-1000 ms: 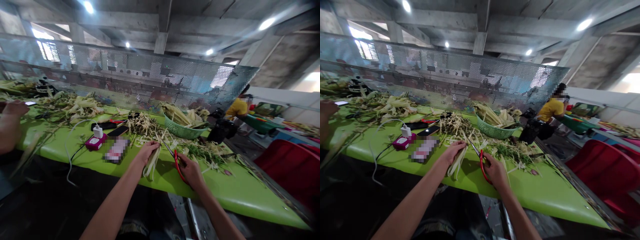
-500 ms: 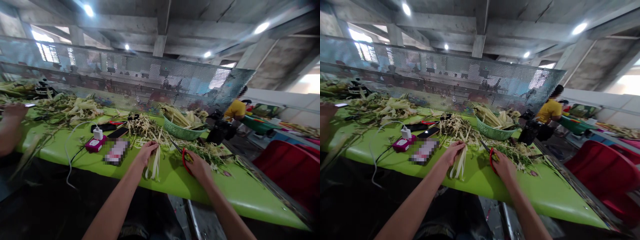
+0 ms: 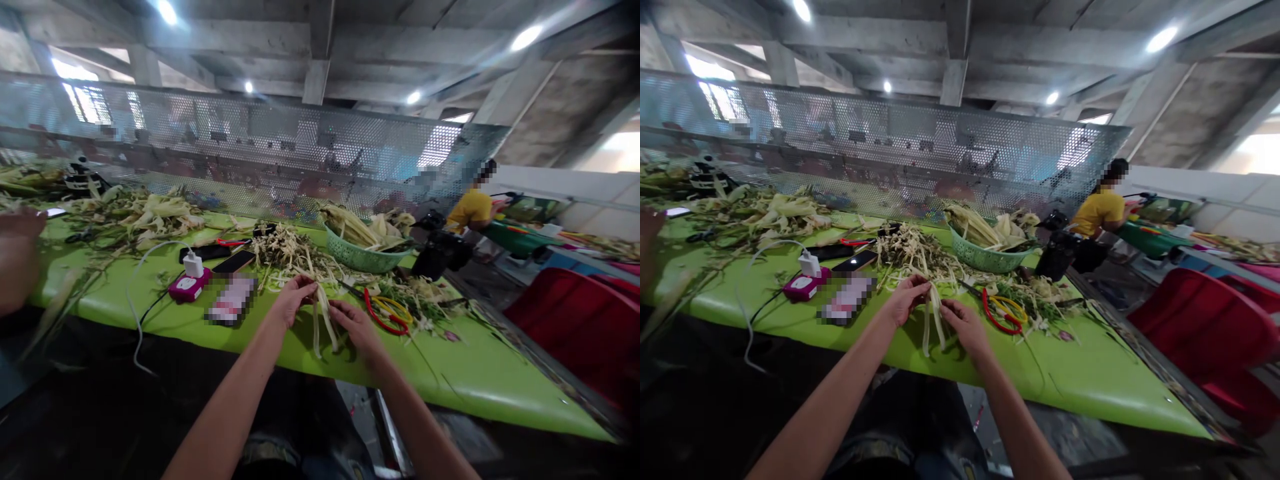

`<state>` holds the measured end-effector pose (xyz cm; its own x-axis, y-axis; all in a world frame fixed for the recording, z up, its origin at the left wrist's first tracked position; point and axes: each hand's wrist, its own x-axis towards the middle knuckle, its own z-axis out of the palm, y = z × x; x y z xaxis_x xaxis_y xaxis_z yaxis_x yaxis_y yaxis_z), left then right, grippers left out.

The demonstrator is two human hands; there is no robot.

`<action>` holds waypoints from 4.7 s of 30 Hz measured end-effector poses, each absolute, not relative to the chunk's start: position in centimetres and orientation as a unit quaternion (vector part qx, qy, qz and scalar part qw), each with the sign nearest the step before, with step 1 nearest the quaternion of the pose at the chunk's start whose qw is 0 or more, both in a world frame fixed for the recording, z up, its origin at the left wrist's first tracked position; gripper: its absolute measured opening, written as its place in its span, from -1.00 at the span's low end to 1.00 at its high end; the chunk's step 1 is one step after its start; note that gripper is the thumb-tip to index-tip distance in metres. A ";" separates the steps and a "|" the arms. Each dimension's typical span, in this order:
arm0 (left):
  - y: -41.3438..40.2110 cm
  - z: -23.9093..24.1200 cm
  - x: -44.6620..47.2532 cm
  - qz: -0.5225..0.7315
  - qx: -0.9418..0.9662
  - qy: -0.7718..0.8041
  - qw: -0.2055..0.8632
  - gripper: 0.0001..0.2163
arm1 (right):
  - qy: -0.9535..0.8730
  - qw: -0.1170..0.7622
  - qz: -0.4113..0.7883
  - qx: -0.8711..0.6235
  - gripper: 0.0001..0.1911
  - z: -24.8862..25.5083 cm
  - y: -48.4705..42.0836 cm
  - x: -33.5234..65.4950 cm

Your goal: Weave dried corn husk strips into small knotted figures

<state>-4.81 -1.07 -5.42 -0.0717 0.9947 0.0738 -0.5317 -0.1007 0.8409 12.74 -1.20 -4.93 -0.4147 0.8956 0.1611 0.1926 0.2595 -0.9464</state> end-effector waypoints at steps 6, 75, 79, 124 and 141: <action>-1.1 -5.2 -4.6 0.645 0.357 0.341 0.584 -0.70 | -0.634 0.439 0.493 -0.403 -0.68 -6.2 -0.7 13.5; -1.0 -5.5 -3.4 0.592 0.492 0.440 0.463 -0.81 | -0.566 0.581 0.455 -0.368 -0.35 -4.1 0.0 12.9; -1.3 -5.3 -3.2 0.597 0.477 0.421 0.490 -0.77 | -0.555 0.626 0.413 -0.360 -0.16 -3.8 -0.2 12.8; -2.1 -5.3 -2.1 0.519 0.507 0.361 0.585 -0.67 | -0.622 0.561 0.434 -0.332 -0.80 -4.7 0.0 13.0; -1.6 -5.8 -2.9 0.541 0.513 0.386 0.544 -0.74 | -0.747 0.480 0.337 -0.312 -0.87 -3.3 -1.0 13.0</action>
<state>-2.88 -1.58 -5.83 0.1169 0.9839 0.1354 -0.1930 -0.1112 0.9749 12.96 -0.99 -3.33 -0.3431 0.7905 0.5073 0.1428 0.5777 -0.8036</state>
